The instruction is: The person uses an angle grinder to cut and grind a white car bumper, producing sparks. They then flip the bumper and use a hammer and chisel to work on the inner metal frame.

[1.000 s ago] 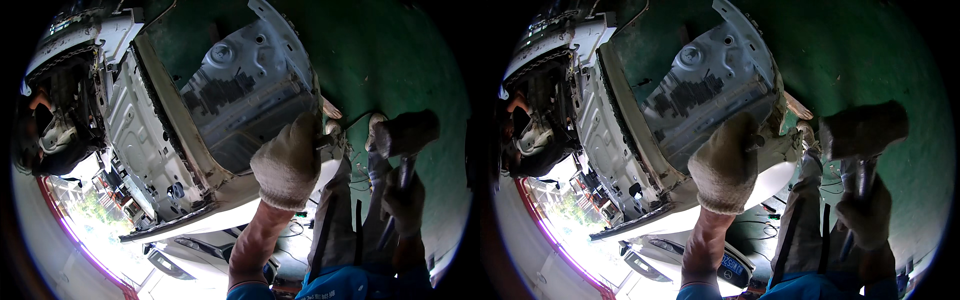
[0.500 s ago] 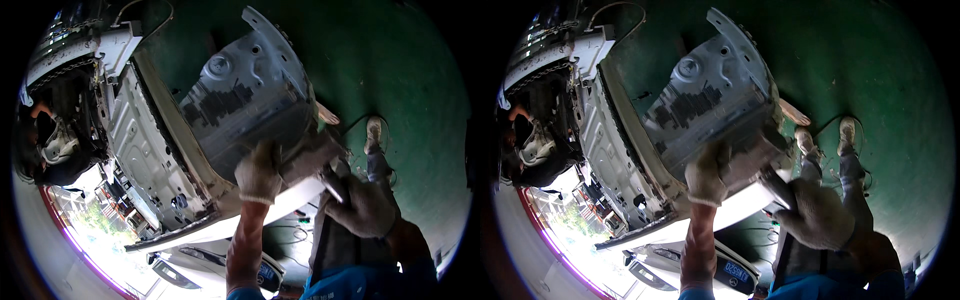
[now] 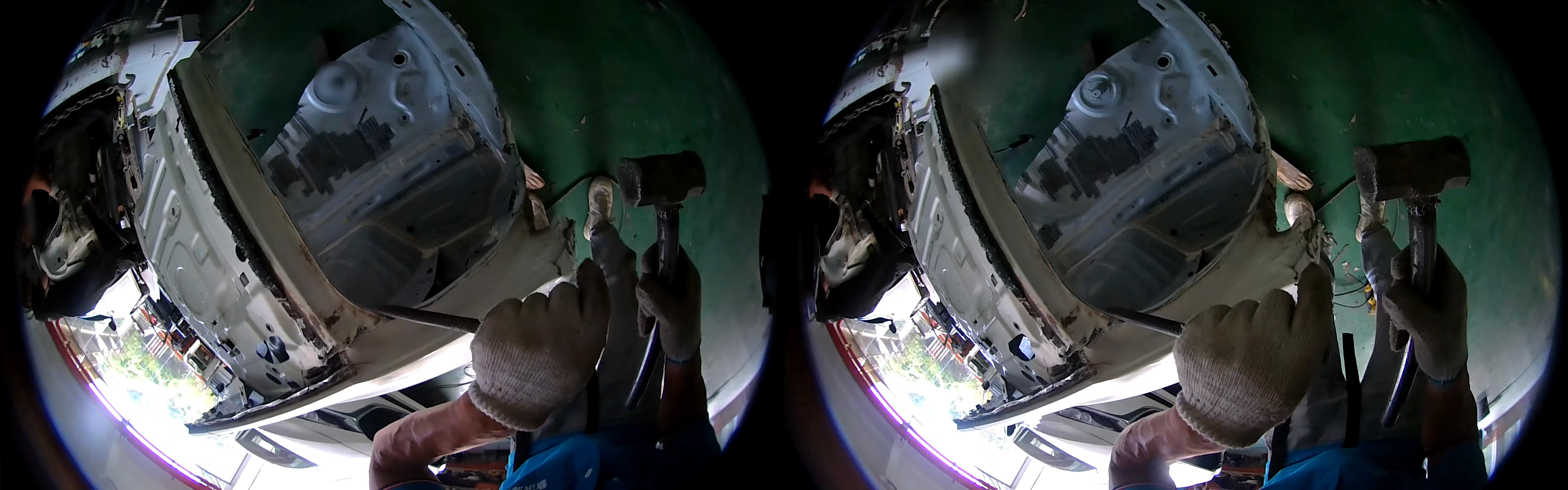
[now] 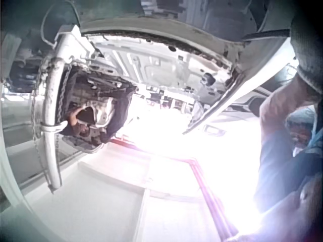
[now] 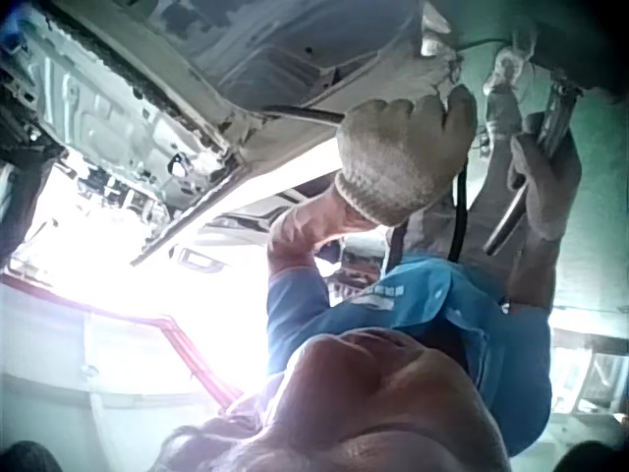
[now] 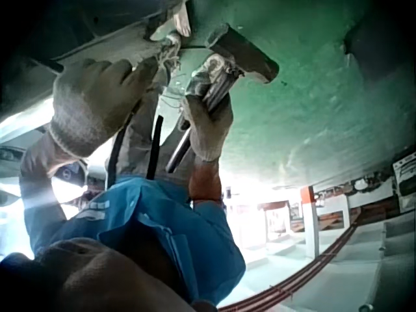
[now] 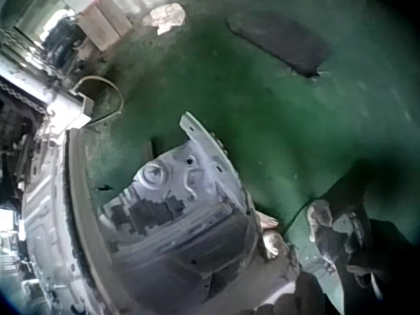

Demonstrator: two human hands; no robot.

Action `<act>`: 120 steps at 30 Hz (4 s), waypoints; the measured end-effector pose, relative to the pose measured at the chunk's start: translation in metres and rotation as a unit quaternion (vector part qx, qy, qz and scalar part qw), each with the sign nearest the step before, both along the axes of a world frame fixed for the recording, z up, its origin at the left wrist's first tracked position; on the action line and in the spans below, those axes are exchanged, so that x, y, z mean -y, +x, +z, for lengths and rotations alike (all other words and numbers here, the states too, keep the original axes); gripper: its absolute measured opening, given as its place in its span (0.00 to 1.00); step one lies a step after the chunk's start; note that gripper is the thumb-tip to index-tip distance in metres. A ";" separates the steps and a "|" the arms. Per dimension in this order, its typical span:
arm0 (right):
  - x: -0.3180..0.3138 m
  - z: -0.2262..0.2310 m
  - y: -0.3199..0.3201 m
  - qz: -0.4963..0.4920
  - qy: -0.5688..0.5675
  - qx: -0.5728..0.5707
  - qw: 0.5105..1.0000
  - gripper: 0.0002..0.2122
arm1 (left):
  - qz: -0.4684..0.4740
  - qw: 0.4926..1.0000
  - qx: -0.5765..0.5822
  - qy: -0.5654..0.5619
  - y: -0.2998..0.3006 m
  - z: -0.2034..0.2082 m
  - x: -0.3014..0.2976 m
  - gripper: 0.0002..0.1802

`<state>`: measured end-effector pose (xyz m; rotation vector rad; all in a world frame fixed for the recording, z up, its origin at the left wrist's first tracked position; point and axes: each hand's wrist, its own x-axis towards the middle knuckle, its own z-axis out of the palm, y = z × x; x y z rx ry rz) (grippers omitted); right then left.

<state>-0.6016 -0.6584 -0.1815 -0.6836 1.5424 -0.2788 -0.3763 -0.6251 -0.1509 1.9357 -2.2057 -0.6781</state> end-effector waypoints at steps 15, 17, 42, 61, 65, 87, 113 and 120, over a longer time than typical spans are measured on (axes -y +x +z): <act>0.076 -0.072 -0.010 0.081 0.140 -0.010 0.987 0.14 | 0.094 0.969 0.023 0.226 0.011 -0.040 0.075 0.16; 0.109 -0.088 -0.002 0.153 0.166 -0.045 0.973 0.12 | 0.146 0.942 0.043 0.299 0.019 -0.041 0.081 0.16; 0.180 -0.072 0.018 0.177 0.174 0.032 0.968 0.09 | 0.274 0.955 -0.098 0.052 0.018 -0.005 0.092 0.15; 0.221 -0.085 0.169 0.433 0.180 0.054 0.882 0.07 | 0.485 0.841 -0.237 -0.035 0.004 -0.050 0.065 0.23; 0.253 -0.145 0.212 0.575 0.233 0.130 0.774 0.10 | 0.585 0.800 -0.126 -0.054 0.008 -0.062 0.076 0.26; 0.296 -0.350 0.320 0.845 -0.187 0.194 0.462 0.18 | 0.557 0.766 0.201 0.249 -0.015 -0.138 0.105 0.19; 0.312 -0.355 0.325 0.853 -0.194 0.302 0.378 0.18 | 0.554 0.660 0.478 0.173 -0.067 -0.171 0.122 0.05; 0.313 -0.345 0.324 0.853 -0.174 0.275 0.407 0.16 | 0.549 0.666 0.483 0.150 -0.072 -0.157 0.114 0.12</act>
